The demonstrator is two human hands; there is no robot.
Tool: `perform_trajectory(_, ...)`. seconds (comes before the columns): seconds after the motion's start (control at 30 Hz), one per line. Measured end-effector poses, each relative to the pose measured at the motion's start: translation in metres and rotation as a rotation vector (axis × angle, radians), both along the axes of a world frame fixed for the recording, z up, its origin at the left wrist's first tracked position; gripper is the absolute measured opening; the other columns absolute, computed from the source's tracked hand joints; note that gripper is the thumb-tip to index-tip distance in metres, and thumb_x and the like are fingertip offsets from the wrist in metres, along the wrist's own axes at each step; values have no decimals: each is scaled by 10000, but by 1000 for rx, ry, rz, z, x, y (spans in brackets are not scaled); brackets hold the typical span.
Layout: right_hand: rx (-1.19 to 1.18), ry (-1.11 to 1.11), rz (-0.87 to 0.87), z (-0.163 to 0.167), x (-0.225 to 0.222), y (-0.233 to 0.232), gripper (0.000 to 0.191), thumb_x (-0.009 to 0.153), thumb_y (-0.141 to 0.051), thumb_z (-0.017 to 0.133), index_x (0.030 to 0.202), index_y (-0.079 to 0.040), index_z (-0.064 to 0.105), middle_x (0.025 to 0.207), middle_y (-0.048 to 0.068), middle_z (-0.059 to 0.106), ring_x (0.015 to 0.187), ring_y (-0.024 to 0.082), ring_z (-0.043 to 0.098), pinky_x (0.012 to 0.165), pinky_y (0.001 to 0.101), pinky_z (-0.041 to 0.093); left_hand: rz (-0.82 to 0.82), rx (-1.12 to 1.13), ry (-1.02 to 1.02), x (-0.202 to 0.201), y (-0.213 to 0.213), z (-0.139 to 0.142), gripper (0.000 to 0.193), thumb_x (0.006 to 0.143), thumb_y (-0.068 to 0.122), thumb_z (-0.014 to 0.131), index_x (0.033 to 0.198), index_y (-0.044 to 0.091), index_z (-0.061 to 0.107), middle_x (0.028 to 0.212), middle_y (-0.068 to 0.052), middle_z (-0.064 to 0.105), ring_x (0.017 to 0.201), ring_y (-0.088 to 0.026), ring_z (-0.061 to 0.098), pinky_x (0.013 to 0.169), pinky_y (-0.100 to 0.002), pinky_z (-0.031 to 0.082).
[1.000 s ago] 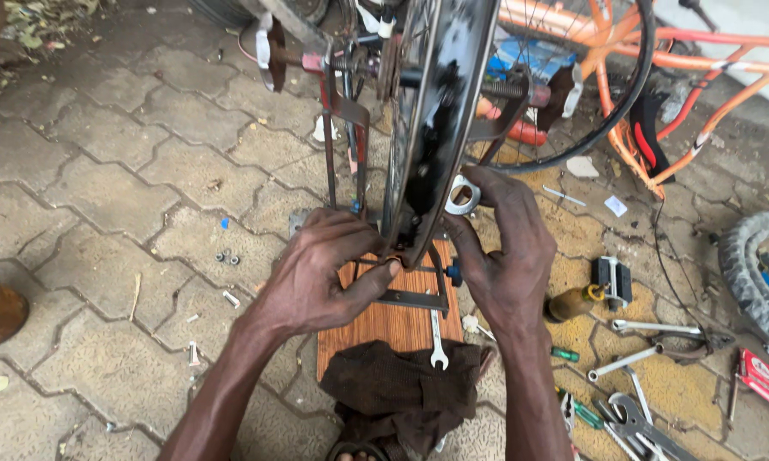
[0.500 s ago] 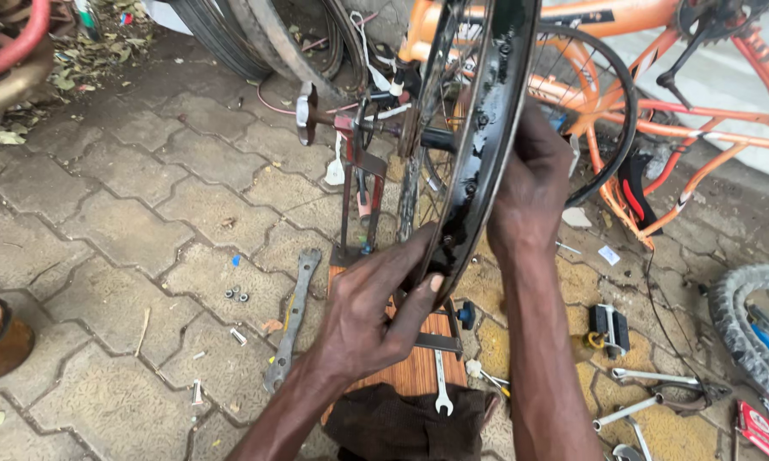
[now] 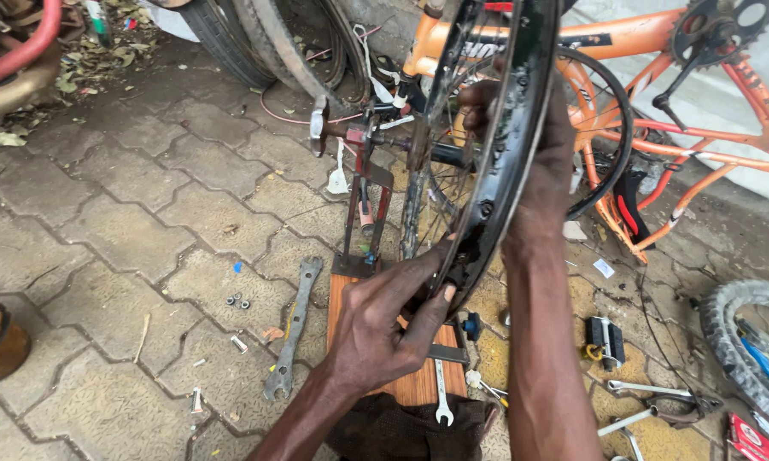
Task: The person works on a bicycle wheel mounted on a repair stand, pressing and seating the tire against the rim by hand and turning the wheel to work around it. They pick up small hardware from the ground and fit a small white part at the wheel hub, continuing to press along the rim.
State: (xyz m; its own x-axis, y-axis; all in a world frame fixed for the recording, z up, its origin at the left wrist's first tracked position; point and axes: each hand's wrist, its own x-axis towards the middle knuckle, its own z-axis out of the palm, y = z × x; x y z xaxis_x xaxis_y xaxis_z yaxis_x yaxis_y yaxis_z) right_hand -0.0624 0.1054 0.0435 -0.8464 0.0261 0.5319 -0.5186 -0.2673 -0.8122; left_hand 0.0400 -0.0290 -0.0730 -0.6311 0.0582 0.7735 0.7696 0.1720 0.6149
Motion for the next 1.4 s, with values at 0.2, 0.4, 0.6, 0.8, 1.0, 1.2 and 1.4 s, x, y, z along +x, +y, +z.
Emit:
perform_trajectory(0.2, 96, 393, -166, 2, -5, -7, 360, 965, 32, 865, 974, -97, 530, 861, -39, 555, 780, 41, 517, 731, 203, 557, -13, 26, -39, 5, 0, 8, 417, 938, -2, 651, 1340, -96, 594, 1242, -296, 704, 1079, -341, 773, 840, -361, 682)
perform_trajectory(0.4, 420, 566, -647, -2, -10, -7, 437, 940, 24, 905, 911, -38, 473, 874, 35, 436, 795, 132, 432, 724, 267, 440, 27, 9, -19, 4, -5, 3, 385, 952, 36, 672, 1305, -104, 614, 1195, -295, 720, 1036, -356, 785, 816, -408, 678)
perform_trajectory(0.6, 194, 416, -167, -14, -15, 6, 150, 1011, -223, 604, 1079, -94, 568, 1045, 64, 742, 875, 147, 760, 786, 317, 666, -19, 8, 25, -6, -1, -5, 390, 991, 42, 626, 1353, -98, 590, 1199, -323, 707, 939, -322, 794, 711, -374, 641)
perform_trajectory(0.8, 163, 430, -216, -34, -14, 13, 104, 1115, -98, 650, 1140, -11, 599, 1090, 104, 729, 955, 174, 706, 879, 308, 608, -36, 79, -41, 0, 2, 15, 436, 973, 37, 600, 1391, -84, 570, 1161, -299, 737, 716, -205, 781, 545, -303, 605)
perform_trajectory(1.0, 77, 279, -135, -34, 10, 12, 390, 875, -26, 746, 1210, -101, 561, 1145, 52, 713, 1048, 150, 723, 847, 275, 611, 33, 99, -55, -12, 7, 48, 493, 926, 13, 611, 1408, -62, 539, 1273, -311, 692, 631, -131, 751, 431, -268, 543)
perform_trajectory(1.2, 107, 56, 15, -28, 1, 19, 255, 1089, -160, 475, 1237, -57, 656, 1206, 63, 733, 1002, 147, 729, 818, 261, 623, 15, 39, 15, -10, -2, 68, 544, 994, 46, 642, 1510, -14, 483, 1148, -192, 759, 866, -118, 750, 753, -287, 646)
perform_trajectory(1.4, -19, 281, 145, -33, -6, 9, 144, 1074, -30, 654, 1219, -29, 654, 1070, 142, 721, 907, 187, 691, 765, 267, 570, 73, 54, -23, -5, 2, 69, 514, 969, 40, 673, 1463, 0, 537, 987, -166, 792, 620, -74, 691, 504, -263, 557)
